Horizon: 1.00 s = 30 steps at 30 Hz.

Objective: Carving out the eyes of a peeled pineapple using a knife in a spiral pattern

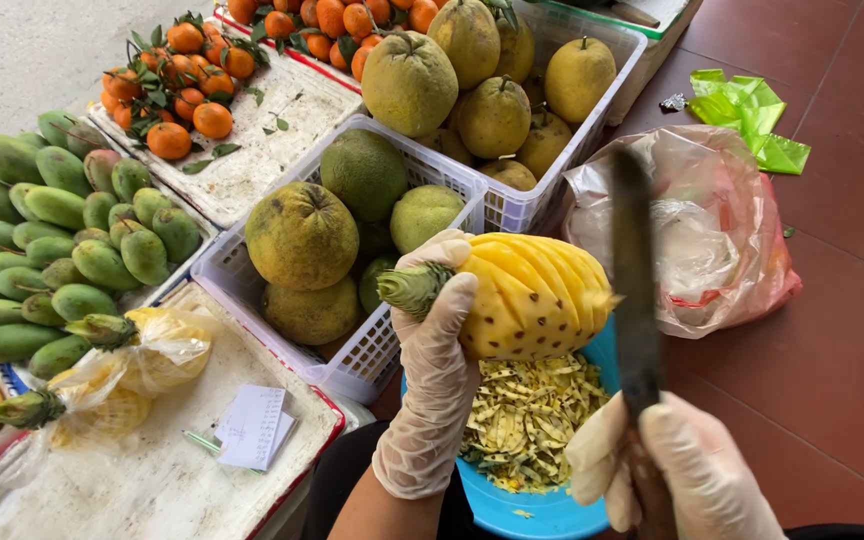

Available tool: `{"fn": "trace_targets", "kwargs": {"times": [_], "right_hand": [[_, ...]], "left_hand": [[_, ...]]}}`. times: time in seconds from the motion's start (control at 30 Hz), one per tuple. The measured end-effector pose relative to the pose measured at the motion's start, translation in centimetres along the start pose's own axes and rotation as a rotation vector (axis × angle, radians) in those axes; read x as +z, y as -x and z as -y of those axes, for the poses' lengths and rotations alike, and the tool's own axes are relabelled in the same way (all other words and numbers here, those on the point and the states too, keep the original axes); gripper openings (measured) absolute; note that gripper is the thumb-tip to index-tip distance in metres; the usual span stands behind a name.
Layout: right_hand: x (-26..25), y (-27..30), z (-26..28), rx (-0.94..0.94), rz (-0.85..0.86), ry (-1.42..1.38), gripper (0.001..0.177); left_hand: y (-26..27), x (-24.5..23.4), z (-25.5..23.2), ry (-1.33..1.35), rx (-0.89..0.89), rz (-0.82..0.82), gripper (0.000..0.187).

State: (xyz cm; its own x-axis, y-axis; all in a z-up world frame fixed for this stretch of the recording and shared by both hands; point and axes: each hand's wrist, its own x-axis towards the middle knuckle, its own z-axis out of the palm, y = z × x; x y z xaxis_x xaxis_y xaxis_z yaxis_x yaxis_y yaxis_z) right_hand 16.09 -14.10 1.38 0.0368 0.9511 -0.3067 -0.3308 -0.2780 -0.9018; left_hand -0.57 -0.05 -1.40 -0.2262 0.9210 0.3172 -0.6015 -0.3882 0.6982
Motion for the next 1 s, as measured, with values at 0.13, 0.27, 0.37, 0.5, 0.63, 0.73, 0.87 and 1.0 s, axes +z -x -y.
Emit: {"fn": "trace_targets", "kwargs": {"times": [0.13,0.27,0.37,0.5,0.63,0.73,0.87,1.0], "right_hand": [[-0.6,-1.0,-2.2,0.251,-0.019,0.307,0.040],[2.2,-1.6,-0.9,0.447,-0.161,0.304,0.038],[2.1,-1.8,-0.9,0.388,-0.096,0.401,0.037],[2.6,-1.9,-0.3,0.455,-0.115,0.390,0.034],[3.1,-1.9,0.4,0.523,-0.142,0.389,0.033],[2.7,-2.1,0.2,0.485,-0.100,0.488,0.037],[3.0,-2.1,0.7,0.565,-0.112,0.351,0.038],[3.0,-2.0,0.8,0.534,-0.098,0.468,0.039]], "left_hand": [[-0.4,-0.5,1.2,0.136,-0.098,-0.213,0.036],[-0.8,-0.3,0.6,0.251,-0.118,-0.173,0.031],[-0.6,-0.5,0.4,0.236,-0.124,-0.144,0.034],[-0.6,-0.8,0.4,0.248,-0.098,-0.143,0.032],[-0.7,-1.0,0.3,0.242,-0.116,-0.163,0.035],[-0.6,-1.1,0.4,0.260,-0.117,-0.155,0.038],[-0.6,-0.9,0.4,0.257,-0.115,-0.181,0.042],[-0.6,-0.8,0.3,0.221,-0.103,-0.178,0.039]]}}
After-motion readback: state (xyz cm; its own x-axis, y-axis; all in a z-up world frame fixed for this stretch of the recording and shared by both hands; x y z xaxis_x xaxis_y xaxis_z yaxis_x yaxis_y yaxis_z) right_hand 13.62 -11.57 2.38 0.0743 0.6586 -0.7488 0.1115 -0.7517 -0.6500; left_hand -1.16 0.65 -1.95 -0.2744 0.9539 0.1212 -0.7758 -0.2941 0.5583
